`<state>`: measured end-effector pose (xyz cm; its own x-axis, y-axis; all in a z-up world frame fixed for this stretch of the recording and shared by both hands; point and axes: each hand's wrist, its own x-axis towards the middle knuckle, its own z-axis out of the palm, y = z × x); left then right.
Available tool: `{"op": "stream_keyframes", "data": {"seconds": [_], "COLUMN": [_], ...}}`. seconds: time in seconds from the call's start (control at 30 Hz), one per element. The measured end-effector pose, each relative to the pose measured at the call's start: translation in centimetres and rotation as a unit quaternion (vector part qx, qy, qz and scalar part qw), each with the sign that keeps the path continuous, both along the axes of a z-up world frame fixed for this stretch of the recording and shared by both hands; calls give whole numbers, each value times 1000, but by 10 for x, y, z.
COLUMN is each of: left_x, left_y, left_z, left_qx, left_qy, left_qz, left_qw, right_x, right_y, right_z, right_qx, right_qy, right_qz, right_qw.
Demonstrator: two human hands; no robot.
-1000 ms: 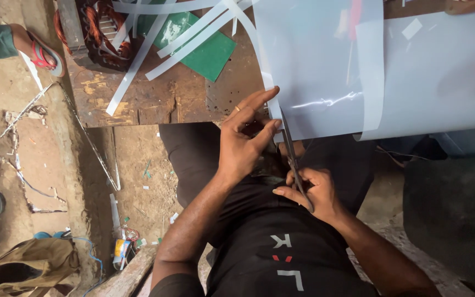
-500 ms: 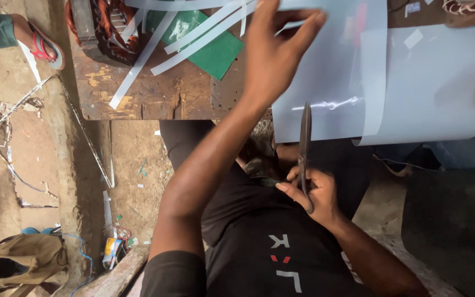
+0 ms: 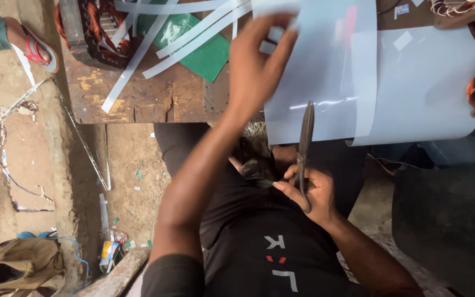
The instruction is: Cutting thin strips of white insulation material from a larger sheet using scissors.
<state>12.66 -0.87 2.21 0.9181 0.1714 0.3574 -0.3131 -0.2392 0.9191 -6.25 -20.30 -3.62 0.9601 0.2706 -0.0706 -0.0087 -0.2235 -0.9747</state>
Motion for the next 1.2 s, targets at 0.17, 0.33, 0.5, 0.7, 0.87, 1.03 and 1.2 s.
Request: {"op": "stream_keyframes", "data": {"seconds": [0.17,0.33,0.5,0.7,0.87,1.03,1.2], "left_x": [-128,-159,-158,-157,-152,-153,-155], "left_y": [-5,-16,-20,-24,-17,-17,-17], "left_z": [-21,-53,-46,-56,-53,-49,-43], "left_qx": [-9,-102,-118,-100,-108,-153,-153], "left_qy": [52,151,179,170,187,250,233], "left_qz": [74,73,-34,-57,-72,-89,-110], "left_qw": [996,980,976,979,974,952,954], "right_x": [-3,-4,-15,-39,-72,-84,-61], "right_y": [-7,-10,-10,-30,-65,-76,-42], "right_z": [-3,-3,6,14,12,-2,-3], "right_qx": [60,93,78,-8,-59,-30,-20], "right_qy": [32,30,29,142,224,265,181], "right_qz": [-36,-25,-22,45,105,111,97], "right_qw": [997,995,996,989,967,957,979]}}
